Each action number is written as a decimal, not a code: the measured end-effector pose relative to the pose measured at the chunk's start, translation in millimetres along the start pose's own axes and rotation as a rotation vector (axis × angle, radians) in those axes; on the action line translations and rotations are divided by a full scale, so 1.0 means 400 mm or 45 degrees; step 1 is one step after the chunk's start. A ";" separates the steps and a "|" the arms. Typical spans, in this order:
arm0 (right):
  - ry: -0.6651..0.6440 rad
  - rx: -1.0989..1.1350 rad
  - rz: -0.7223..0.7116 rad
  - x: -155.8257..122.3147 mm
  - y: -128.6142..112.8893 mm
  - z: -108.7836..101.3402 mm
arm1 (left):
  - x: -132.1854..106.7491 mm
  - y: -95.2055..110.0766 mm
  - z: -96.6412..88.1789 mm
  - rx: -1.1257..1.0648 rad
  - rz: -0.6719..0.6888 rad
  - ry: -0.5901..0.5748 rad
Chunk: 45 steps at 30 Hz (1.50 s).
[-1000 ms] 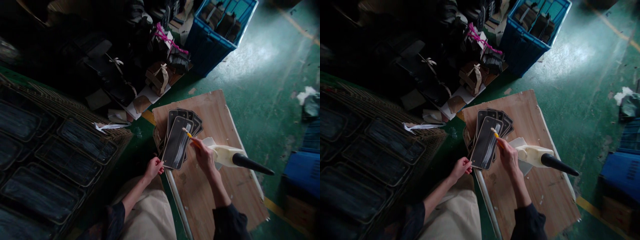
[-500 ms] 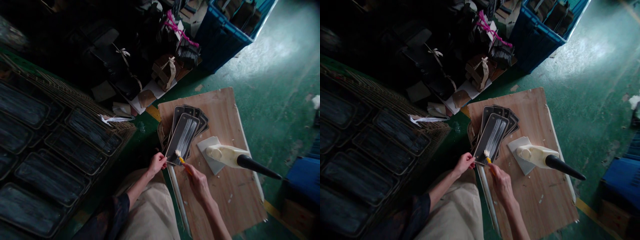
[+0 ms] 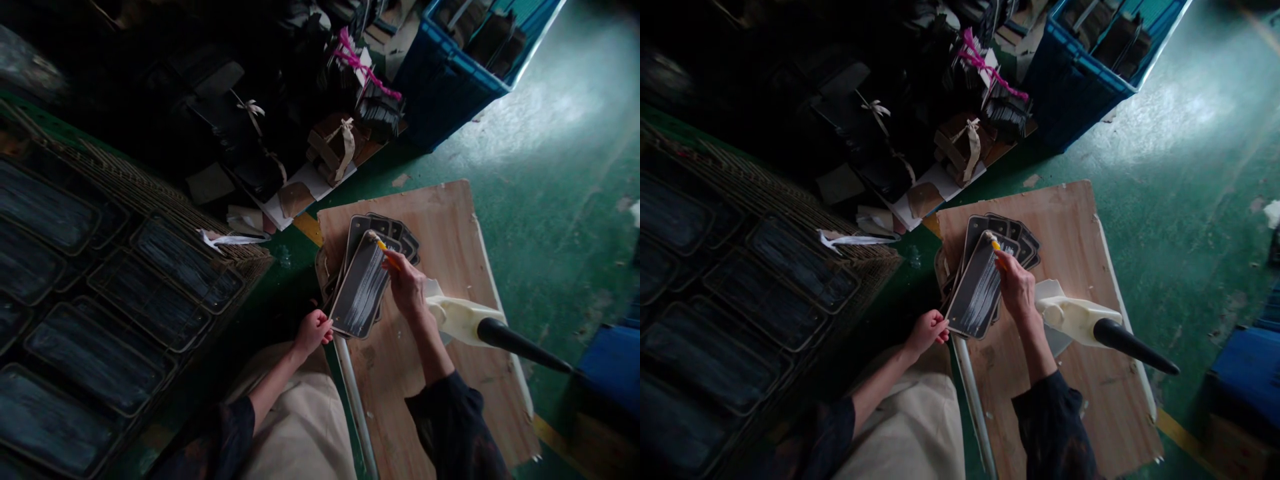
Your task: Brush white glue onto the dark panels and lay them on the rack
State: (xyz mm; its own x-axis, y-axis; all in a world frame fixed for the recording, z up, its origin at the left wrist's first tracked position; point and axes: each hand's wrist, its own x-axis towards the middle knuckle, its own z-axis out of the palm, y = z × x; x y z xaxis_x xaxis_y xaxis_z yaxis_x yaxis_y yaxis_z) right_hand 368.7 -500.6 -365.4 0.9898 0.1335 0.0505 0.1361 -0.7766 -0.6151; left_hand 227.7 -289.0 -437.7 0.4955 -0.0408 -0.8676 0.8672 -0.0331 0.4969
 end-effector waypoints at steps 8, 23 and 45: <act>-0.378 0.093 -0.003 -0.188 -0.059 0.004 | 0.002 -0.013 -0.007 -0.107 0.015 -0.036; -0.343 0.312 0.320 -0.336 -0.122 -0.025 | -0.013 -0.001 -0.022 -0.065 0.058 -0.083; -0.214 0.359 0.752 -0.485 -0.101 -0.020 | -0.007 0.002 -0.025 -0.030 0.051 -0.076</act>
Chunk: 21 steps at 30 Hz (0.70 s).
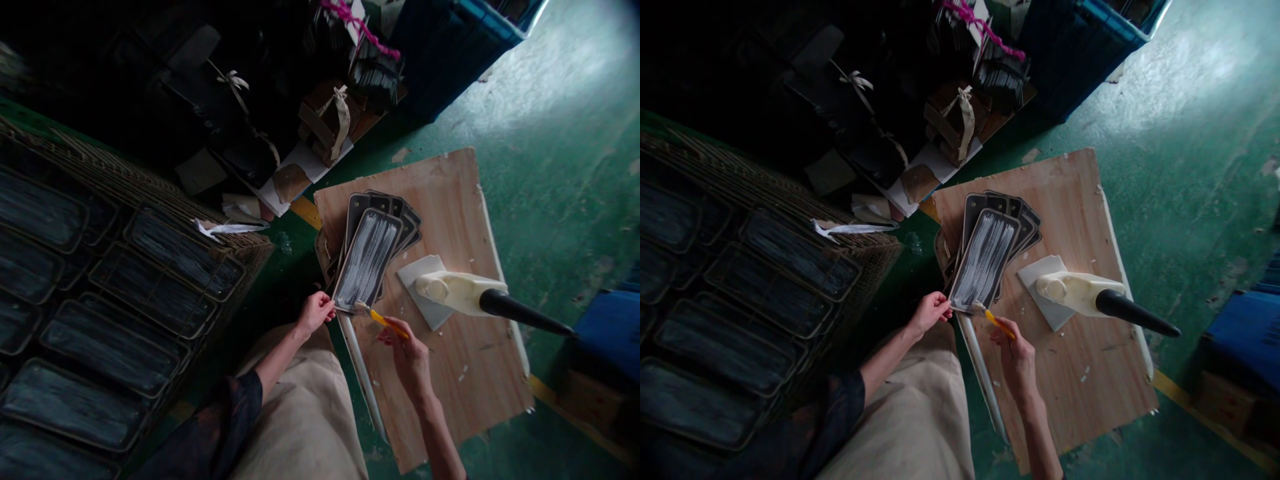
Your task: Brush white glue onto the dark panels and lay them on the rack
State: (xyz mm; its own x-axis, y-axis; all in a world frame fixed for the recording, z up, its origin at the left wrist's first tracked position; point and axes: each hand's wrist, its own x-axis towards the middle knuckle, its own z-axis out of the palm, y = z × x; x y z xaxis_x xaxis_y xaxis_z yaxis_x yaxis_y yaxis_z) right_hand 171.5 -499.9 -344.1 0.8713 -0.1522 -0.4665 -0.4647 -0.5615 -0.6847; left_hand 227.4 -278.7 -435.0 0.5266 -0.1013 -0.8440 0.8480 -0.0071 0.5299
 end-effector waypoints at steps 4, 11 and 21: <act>0.146 0.001 -0.068 0.070 0.000 -0.032 | 0.008 -0.003 0.001 -0.004 0.046 -0.004; 0.454 0.034 -0.237 0.225 -0.073 -0.040 | 0.007 0.004 0.009 -0.096 0.023 -0.042; 0.326 0.064 0.070 0.074 -0.063 0.013 | -0.006 0.001 0.032 -0.322 -0.019 -0.019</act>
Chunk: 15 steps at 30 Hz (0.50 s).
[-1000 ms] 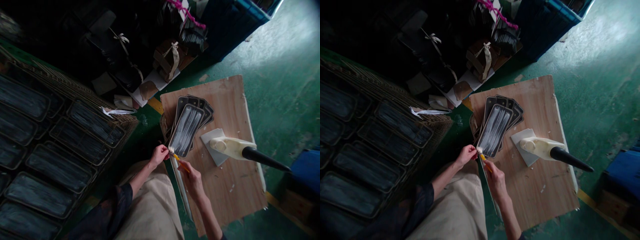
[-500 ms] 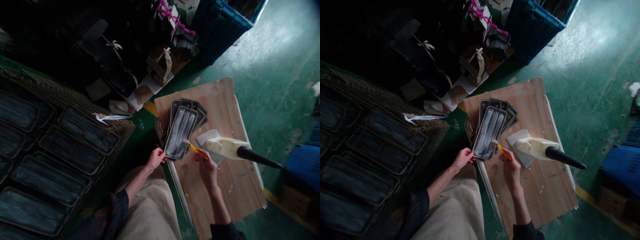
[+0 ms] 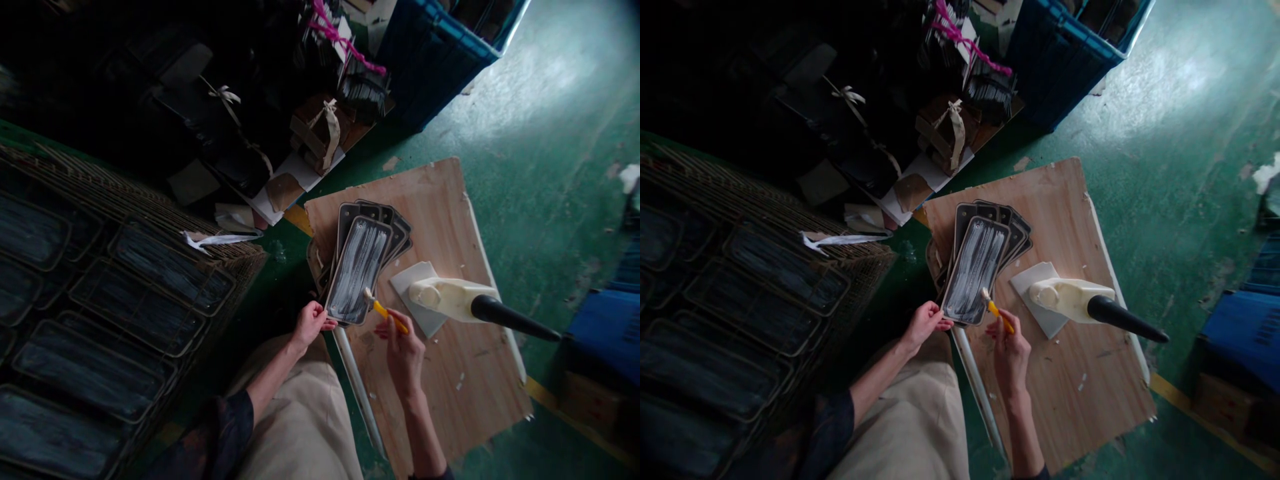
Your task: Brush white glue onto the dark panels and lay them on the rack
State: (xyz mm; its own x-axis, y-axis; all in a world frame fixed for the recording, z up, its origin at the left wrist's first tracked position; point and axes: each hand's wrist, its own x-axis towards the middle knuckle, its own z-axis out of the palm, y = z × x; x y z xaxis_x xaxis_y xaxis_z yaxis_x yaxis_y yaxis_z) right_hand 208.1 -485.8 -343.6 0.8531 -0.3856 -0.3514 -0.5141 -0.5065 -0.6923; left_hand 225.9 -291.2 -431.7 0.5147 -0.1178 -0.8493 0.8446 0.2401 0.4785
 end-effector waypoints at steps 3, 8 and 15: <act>-0.119 0.011 0.130 -0.066 0.004 -0.018 | 0.000 -0.001 0.000 -0.003 0.006 0.000; -0.134 0.093 0.080 -0.001 -0.029 -0.045 | 0.003 -0.004 -0.003 0.015 0.031 -0.017; -0.188 0.180 -0.291 0.229 -0.095 0.007 | 0.028 -0.024 0.002 0.079 0.060 0.056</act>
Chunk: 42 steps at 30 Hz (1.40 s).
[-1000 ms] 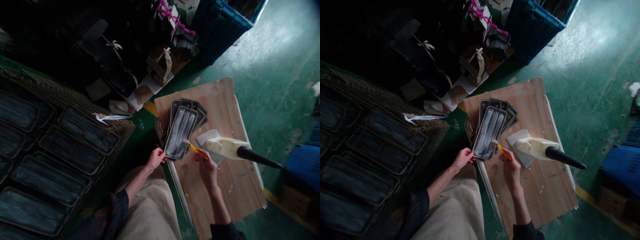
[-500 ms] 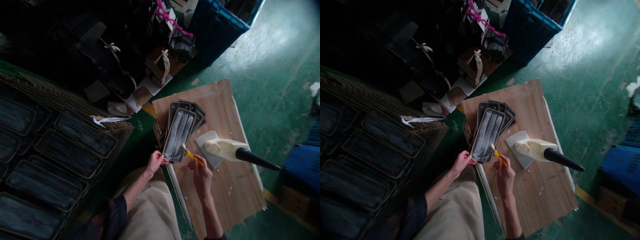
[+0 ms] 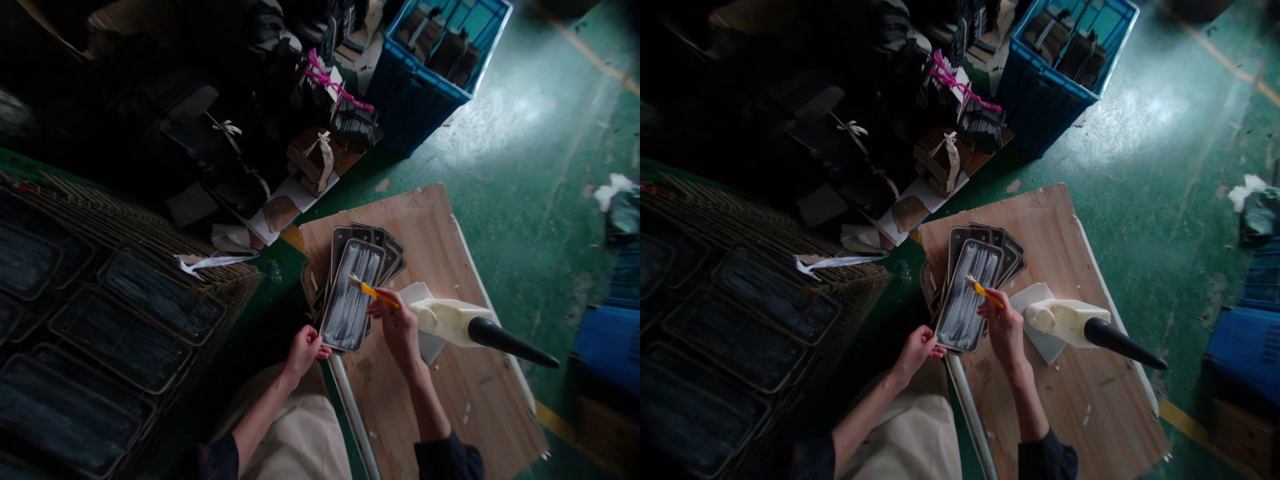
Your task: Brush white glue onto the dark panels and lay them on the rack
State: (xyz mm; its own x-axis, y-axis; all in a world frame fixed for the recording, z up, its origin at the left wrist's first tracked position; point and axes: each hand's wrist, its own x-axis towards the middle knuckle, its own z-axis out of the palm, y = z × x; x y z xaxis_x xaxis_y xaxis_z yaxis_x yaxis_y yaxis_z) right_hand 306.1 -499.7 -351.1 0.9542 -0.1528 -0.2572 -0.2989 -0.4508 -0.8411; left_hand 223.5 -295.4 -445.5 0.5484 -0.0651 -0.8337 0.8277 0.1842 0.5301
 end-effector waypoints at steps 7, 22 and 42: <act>0.210 -0.022 -0.136 0.116 0.053 -0.010 | 0.006 -0.002 -0.001 -0.020 0.006 -0.033; 0.461 -0.067 -0.150 0.138 0.086 -0.005 | 0.000 -0.001 0.013 -0.059 -0.006 -0.012; 0.200 -0.040 -0.072 0.019 0.034 0.038 | -0.014 0.020 0.015 -0.028 0.006 -0.006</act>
State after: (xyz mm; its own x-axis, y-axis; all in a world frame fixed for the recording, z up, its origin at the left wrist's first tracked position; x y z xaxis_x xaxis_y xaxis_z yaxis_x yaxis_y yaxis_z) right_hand 309.4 -493.7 -371.7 0.9565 -0.2611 -0.1303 -0.2475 -0.4894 -0.8362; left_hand 227.7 -299.5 -435.7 0.5531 -0.0687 -0.8303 0.8222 0.2061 0.5306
